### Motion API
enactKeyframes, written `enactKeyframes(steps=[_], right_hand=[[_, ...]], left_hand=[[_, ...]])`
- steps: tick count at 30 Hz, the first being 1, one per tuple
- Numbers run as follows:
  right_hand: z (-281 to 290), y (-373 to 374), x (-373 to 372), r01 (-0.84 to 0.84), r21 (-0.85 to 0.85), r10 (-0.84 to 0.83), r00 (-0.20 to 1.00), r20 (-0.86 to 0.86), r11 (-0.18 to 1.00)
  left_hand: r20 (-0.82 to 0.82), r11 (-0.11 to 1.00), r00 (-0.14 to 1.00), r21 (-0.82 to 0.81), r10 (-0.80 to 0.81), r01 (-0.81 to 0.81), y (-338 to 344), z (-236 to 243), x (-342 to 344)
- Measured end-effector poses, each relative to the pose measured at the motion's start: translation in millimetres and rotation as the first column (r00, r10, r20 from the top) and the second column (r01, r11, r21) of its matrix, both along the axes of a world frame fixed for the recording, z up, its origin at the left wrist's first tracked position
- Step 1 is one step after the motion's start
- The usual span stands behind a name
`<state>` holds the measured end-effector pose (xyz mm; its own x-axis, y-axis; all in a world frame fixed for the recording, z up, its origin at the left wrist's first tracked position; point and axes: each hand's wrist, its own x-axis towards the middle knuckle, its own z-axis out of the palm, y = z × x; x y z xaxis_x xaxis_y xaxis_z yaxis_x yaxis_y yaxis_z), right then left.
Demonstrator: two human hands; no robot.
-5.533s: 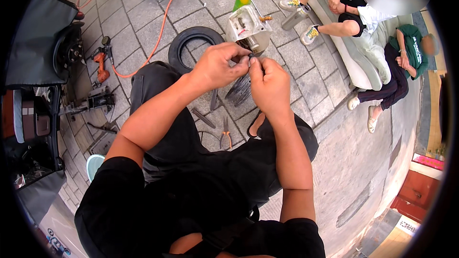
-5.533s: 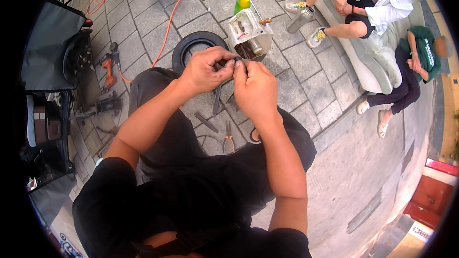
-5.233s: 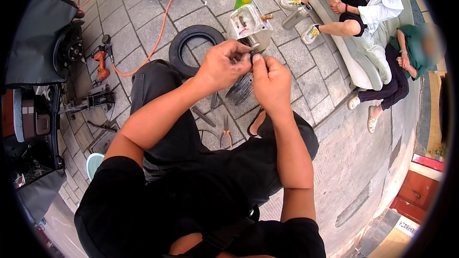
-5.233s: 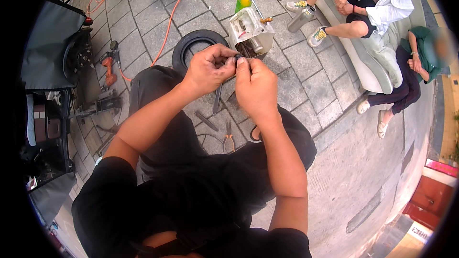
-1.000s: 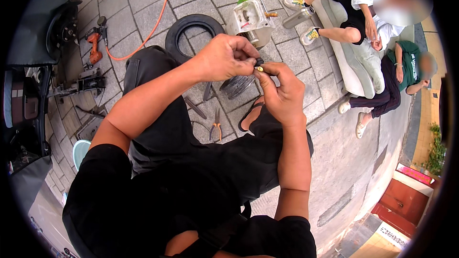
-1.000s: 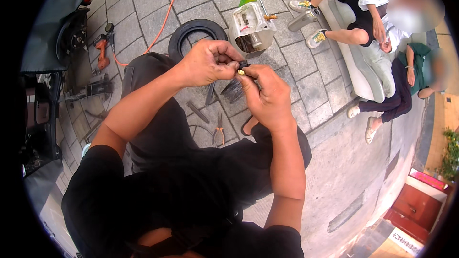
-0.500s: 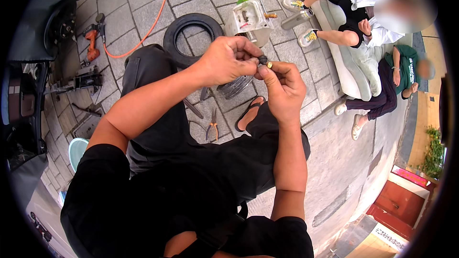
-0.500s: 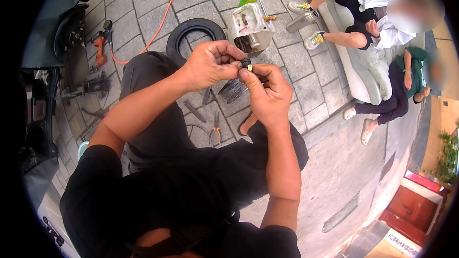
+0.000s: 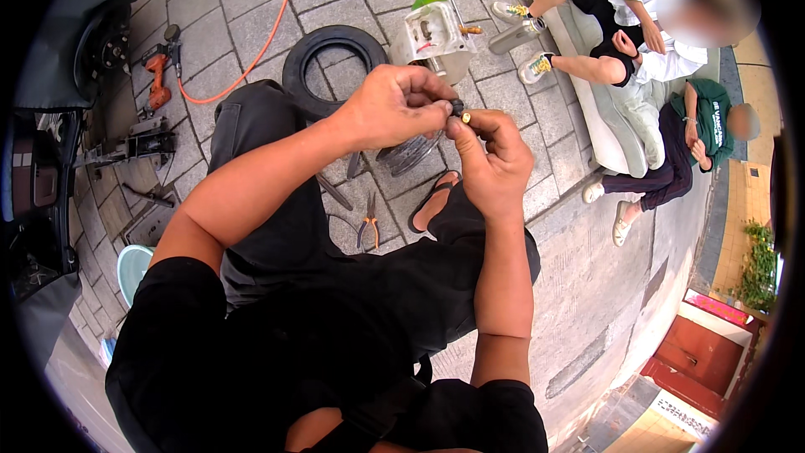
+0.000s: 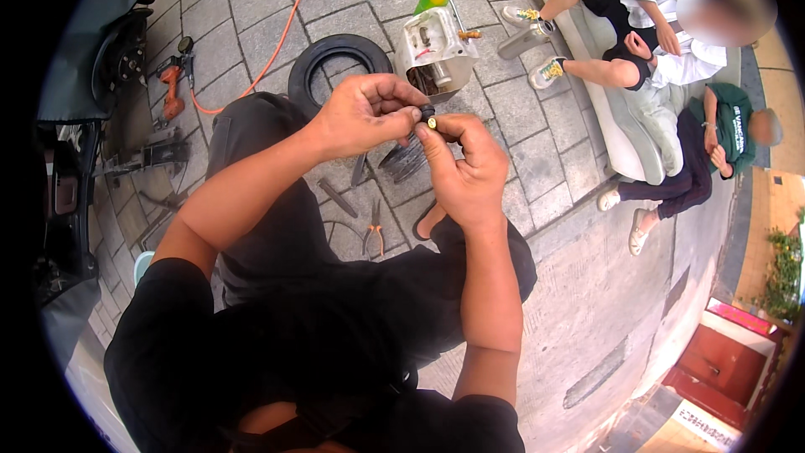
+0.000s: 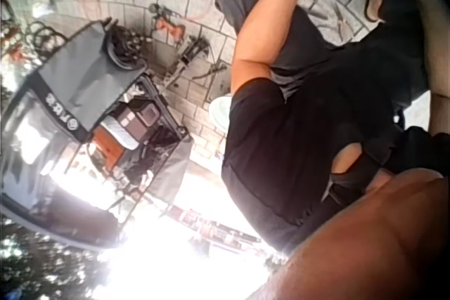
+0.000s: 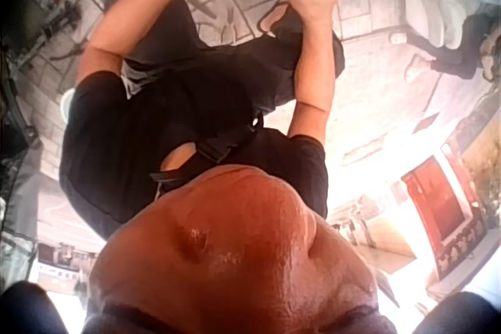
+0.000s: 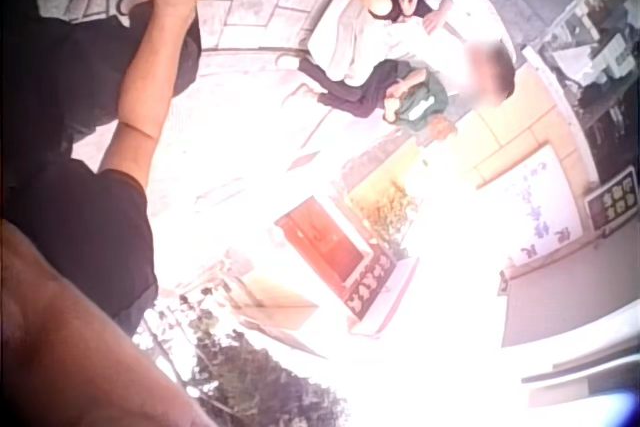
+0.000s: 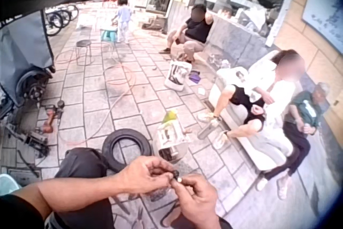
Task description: The person uses pliers to remove a rubber ring from a metal wheel hub, then handles a small cylindrical component and a metal plate, manipulating them by hand. The person works on the ground with tools and parts laid out nearby.
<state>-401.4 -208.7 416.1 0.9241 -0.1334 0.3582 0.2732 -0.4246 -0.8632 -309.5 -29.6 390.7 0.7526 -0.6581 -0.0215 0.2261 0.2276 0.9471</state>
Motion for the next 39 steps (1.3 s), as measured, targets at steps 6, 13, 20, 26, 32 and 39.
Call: enactKeyframes(steps=[6,13,20,26,32,39], right_hand=[[13.3,0.5,0.4,-0.057,-0.291,0.089,0.991,0.099,0.955],[22.4,-0.7,-1.5,-0.086,-0.489,0.158,0.981,0.109,0.868],[27.4,-6.2,-2.0,-0.118,-0.633,0.25,0.96,0.124,0.765],[22.6,-0.4,-4.1,-0.139,-0.411,0.179,0.982,0.059,0.901],[17.8,-0.8,-5.5,-0.111,-0.154,0.109,0.994,-0.023,0.982],[7.7,-1.2,-7.0,-0.074,0.206,0.101,0.987,-0.126,0.976]], left_hand=[[0.075,0.993,0.997,0.118,-0.002,-0.007,2.3,2.6,1.5],[0.248,0.98,0.969,0.191,0.011,-0.06,4.4,1.4,0.6],[0.404,0.972,0.914,0.223,-0.019,-0.079,10.0,-1.5,-0.4],[0.139,0.995,0.99,0.103,-0.017,0.003,8.3,-5.0,-3.5],[0.06,0.999,0.998,0.048,-0.023,0.02,7.3,-0.6,-3.3],[0.06,1.0,0.998,0.013,0.026,-0.027,4.2,4.1,-9.5]])
